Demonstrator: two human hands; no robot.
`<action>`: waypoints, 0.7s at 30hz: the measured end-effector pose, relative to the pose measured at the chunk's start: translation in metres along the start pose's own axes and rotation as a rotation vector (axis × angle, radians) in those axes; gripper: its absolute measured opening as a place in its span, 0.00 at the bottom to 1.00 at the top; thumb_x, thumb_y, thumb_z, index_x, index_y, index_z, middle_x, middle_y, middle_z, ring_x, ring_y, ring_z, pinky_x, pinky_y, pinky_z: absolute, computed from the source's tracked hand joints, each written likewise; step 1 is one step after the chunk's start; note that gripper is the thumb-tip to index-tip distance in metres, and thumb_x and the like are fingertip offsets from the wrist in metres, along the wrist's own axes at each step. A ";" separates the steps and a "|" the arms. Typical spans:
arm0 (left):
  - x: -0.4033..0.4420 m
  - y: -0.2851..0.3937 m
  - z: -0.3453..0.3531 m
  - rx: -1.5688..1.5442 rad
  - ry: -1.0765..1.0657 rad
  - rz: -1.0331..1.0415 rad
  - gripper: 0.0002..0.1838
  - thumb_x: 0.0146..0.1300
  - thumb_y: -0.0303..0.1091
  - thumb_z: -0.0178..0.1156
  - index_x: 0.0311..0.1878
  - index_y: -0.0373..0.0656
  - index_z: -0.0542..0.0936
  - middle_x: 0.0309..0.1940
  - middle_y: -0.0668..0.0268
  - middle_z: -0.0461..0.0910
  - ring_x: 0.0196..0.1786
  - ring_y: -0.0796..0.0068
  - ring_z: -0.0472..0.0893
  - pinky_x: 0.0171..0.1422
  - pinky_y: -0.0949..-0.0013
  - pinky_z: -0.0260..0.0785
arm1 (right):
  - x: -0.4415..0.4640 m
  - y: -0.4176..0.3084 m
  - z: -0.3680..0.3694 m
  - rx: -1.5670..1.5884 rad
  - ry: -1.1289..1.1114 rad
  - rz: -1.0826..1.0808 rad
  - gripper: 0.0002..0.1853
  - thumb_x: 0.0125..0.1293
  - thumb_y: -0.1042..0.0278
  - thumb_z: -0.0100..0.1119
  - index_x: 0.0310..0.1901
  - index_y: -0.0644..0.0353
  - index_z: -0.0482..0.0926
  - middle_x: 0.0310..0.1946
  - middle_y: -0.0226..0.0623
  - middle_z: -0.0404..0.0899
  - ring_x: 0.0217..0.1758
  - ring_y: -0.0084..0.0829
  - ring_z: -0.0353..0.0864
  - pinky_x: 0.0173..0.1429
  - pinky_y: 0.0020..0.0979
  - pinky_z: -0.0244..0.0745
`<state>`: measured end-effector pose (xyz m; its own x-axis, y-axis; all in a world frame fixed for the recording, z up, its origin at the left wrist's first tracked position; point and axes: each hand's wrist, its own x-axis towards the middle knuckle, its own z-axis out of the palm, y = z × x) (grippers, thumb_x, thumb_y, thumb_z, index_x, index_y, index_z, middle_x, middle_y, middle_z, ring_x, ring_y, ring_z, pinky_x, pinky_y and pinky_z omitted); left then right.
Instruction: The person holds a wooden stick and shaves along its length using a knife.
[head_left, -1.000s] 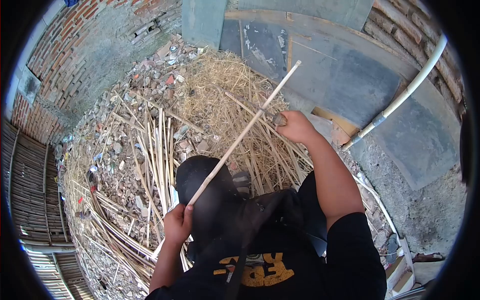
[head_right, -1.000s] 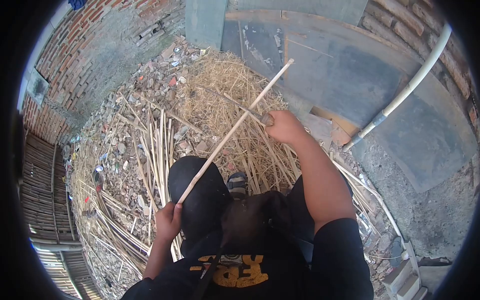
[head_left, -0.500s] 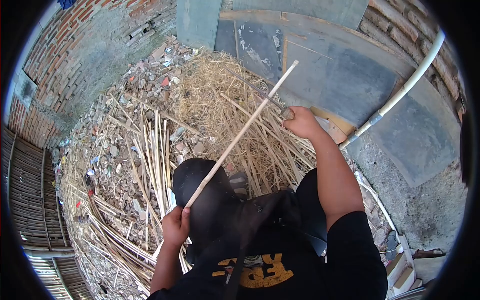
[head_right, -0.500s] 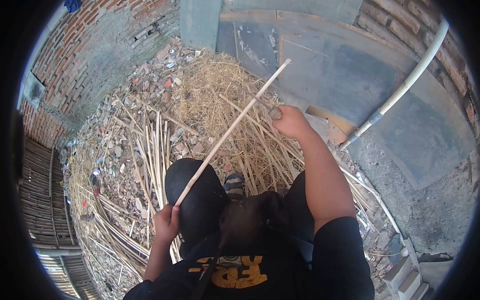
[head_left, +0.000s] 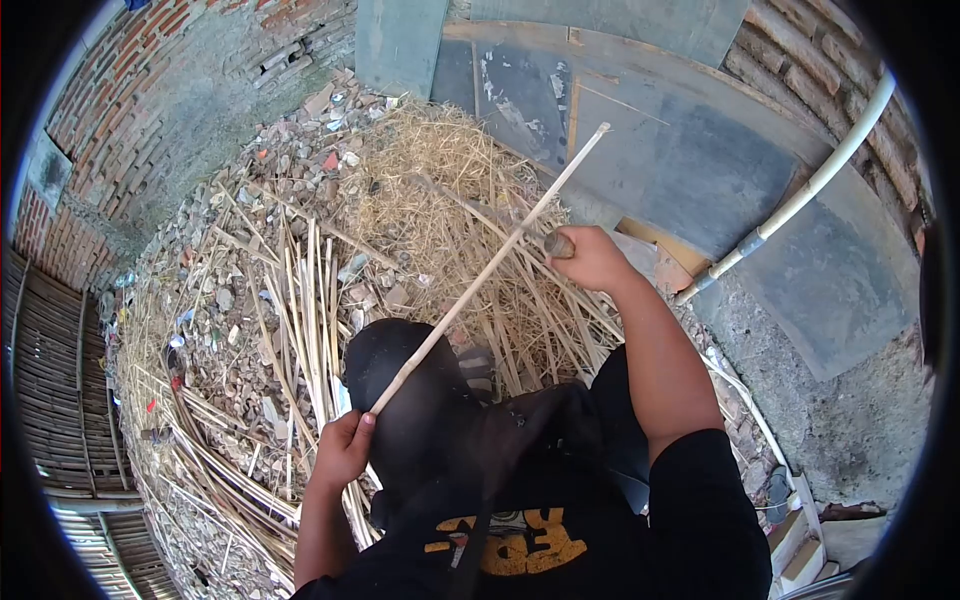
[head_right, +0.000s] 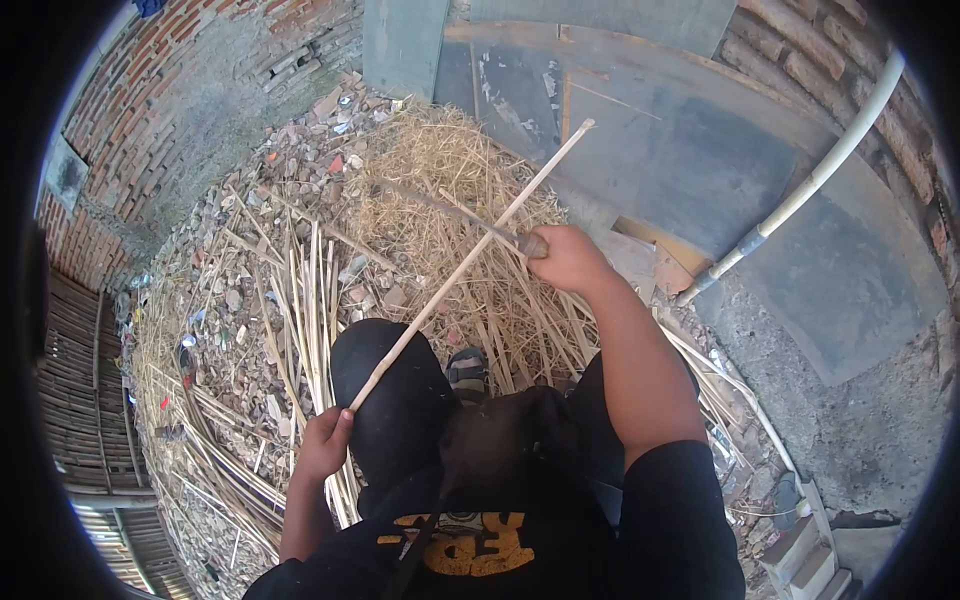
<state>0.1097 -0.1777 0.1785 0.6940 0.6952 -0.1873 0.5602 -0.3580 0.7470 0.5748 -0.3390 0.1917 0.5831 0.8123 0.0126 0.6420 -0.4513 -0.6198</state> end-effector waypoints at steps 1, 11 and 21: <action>0.002 0.001 0.001 -0.024 -0.011 -0.009 0.27 0.81 0.50 0.58 0.28 0.37 0.75 0.16 0.64 0.70 0.24 0.76 0.66 0.30 0.63 0.64 | 0.007 0.014 0.000 0.099 0.081 0.097 0.17 0.57 0.62 0.70 0.46 0.60 0.85 0.35 0.50 0.86 0.41 0.55 0.86 0.48 0.48 0.80; 0.007 0.014 -0.012 -0.101 -0.154 -0.142 0.28 0.83 0.52 0.55 0.31 0.37 0.79 0.21 0.73 0.72 0.29 0.81 0.68 0.34 0.67 0.64 | -0.026 -0.045 -0.011 -0.322 -0.194 -0.163 0.18 0.58 0.61 0.70 0.50 0.55 0.86 0.37 0.49 0.87 0.46 0.54 0.87 0.53 0.50 0.81; 0.005 0.008 -0.006 0.011 -0.098 -0.049 0.26 0.78 0.49 0.64 0.28 0.38 0.76 0.19 0.74 0.70 0.27 0.84 0.66 0.29 0.68 0.60 | -0.008 -0.002 -0.014 -0.069 0.069 -0.067 0.18 0.59 0.58 0.73 0.46 0.59 0.85 0.34 0.52 0.86 0.42 0.56 0.86 0.47 0.50 0.80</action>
<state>0.1146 -0.1729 0.1873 0.7065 0.6476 -0.2854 0.5990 -0.3325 0.7284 0.5760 -0.3504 0.2039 0.5693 0.8150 0.1079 0.7121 -0.4233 -0.5601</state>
